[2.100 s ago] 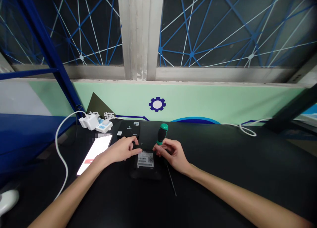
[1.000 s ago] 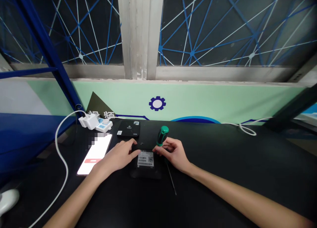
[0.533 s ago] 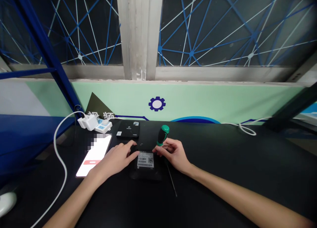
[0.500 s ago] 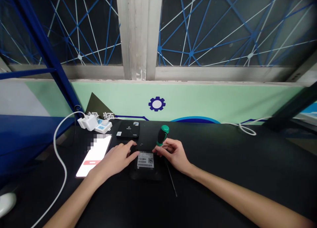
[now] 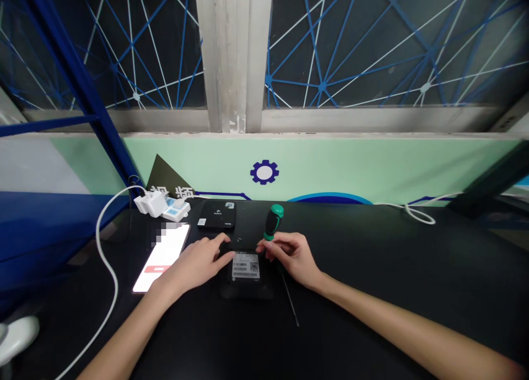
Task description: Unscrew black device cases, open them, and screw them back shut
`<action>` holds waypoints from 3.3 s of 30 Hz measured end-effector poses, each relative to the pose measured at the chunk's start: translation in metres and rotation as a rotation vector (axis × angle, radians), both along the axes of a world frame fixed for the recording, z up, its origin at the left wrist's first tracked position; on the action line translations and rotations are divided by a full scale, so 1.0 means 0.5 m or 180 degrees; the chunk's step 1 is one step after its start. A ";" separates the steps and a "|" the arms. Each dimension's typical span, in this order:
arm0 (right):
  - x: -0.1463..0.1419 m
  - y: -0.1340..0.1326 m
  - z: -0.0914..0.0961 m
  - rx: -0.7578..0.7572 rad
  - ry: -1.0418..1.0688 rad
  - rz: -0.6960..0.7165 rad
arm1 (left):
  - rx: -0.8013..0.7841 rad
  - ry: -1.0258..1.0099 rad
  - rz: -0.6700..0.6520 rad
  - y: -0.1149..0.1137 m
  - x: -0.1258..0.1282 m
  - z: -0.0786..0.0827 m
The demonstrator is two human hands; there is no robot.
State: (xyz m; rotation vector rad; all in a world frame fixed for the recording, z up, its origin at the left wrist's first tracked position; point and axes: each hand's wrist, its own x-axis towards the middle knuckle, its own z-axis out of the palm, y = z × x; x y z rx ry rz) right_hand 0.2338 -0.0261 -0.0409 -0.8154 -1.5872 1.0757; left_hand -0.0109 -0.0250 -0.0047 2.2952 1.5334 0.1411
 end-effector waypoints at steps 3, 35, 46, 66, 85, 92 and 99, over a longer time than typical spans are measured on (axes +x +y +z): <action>-0.002 0.000 0.000 0.0022 0.0008 0.0026 | 0.0037 0.0008 -0.0005 0.001 -0.001 0.000; -0.007 0.002 0.000 -0.0235 0.0145 -0.0086 | 0.0049 -0.0045 -0.0034 0.000 -0.002 0.000; -0.006 0.002 -0.003 -0.0106 0.0060 -0.0060 | 0.0014 -0.0073 -0.0029 -0.001 -0.002 -0.001; -0.008 0.005 -0.002 -0.0280 0.0187 -0.0116 | 0.0058 -0.0025 0.0004 -0.002 -0.004 -0.001; -0.008 0.008 -0.010 -0.0311 0.0356 -0.0126 | 0.0044 -0.0016 0.0015 -0.002 -0.003 0.001; -0.005 0.007 -0.004 -0.0276 0.0279 -0.0139 | 0.0076 -0.0060 0.0026 0.000 -0.004 -0.004; -0.003 0.005 -0.007 -0.0074 0.0282 0.0001 | 0.0045 -0.0051 0.0028 -0.001 -0.001 -0.001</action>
